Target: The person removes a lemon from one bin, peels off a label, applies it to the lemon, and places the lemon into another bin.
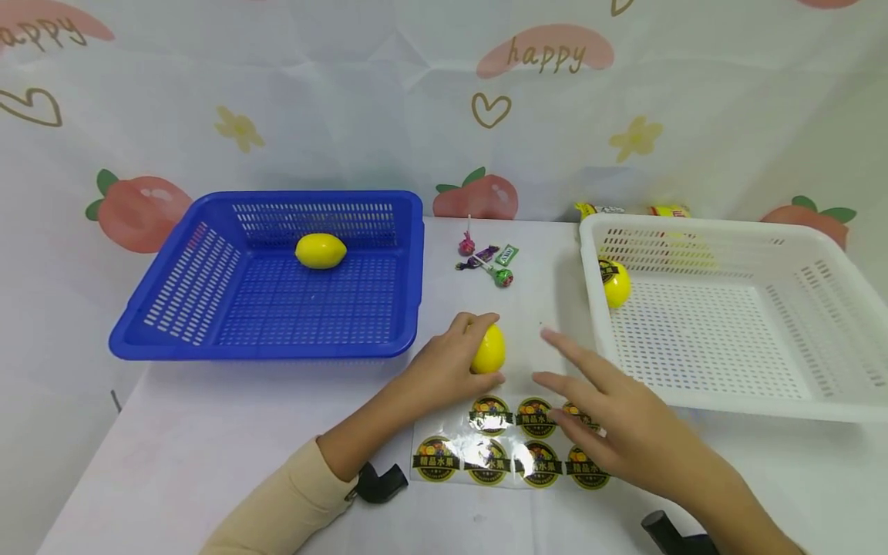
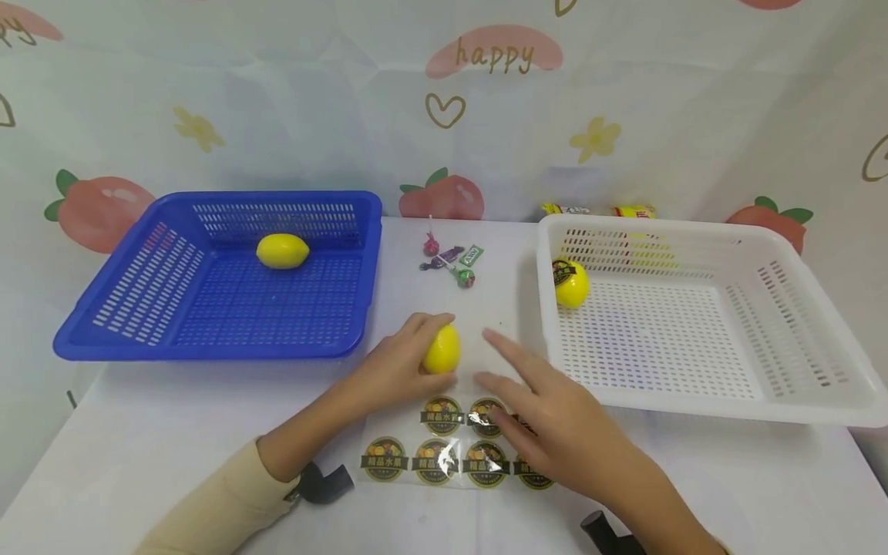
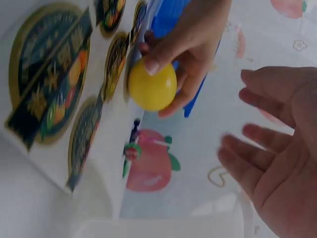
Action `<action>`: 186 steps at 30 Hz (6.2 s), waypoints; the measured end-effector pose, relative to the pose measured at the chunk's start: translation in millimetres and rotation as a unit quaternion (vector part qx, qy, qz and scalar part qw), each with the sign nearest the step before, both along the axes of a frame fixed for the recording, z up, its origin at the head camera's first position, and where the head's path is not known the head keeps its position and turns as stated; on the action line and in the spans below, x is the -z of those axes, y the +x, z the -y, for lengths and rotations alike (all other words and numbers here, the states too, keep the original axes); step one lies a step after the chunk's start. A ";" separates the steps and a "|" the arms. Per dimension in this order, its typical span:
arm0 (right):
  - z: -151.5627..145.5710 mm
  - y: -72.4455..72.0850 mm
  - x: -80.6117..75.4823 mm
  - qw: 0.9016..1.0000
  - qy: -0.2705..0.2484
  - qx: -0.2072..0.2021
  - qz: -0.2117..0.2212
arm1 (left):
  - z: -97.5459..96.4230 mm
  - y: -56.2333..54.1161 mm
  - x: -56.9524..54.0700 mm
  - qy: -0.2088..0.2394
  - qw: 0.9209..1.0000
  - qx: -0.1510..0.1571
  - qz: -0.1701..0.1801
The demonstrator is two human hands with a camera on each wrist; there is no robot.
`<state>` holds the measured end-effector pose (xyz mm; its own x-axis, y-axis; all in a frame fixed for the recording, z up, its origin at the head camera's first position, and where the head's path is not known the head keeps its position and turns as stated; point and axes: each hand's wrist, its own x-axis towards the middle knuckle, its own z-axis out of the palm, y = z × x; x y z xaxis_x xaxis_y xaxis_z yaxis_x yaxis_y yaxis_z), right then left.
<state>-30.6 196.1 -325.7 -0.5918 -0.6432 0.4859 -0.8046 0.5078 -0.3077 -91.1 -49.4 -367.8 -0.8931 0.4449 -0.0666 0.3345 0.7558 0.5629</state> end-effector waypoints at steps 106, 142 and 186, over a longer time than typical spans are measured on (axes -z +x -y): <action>27.1 -24.0 40.5 0.971 0.132 0.027 0.197 | 14.9 21.9 -22.0 0.218 0.975 0.042 0.005; 53.3 -60.7 36.2 0.924 -0.042 0.081 0.371 | 11.7 -15.1 11.3 0.391 0.916 -0.068 0.062; 52.7 -57.5 36.7 0.943 -0.066 0.121 0.303 | 11.5 -9.3 10.4 0.286 0.949 -0.069 0.111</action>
<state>-88.1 143.4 -362.5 -0.9080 -0.4117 0.0781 -0.3264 0.5780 -0.7479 -100.4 -60.9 -378.2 -0.9377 0.3449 -0.0425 0.0799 0.3329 0.9396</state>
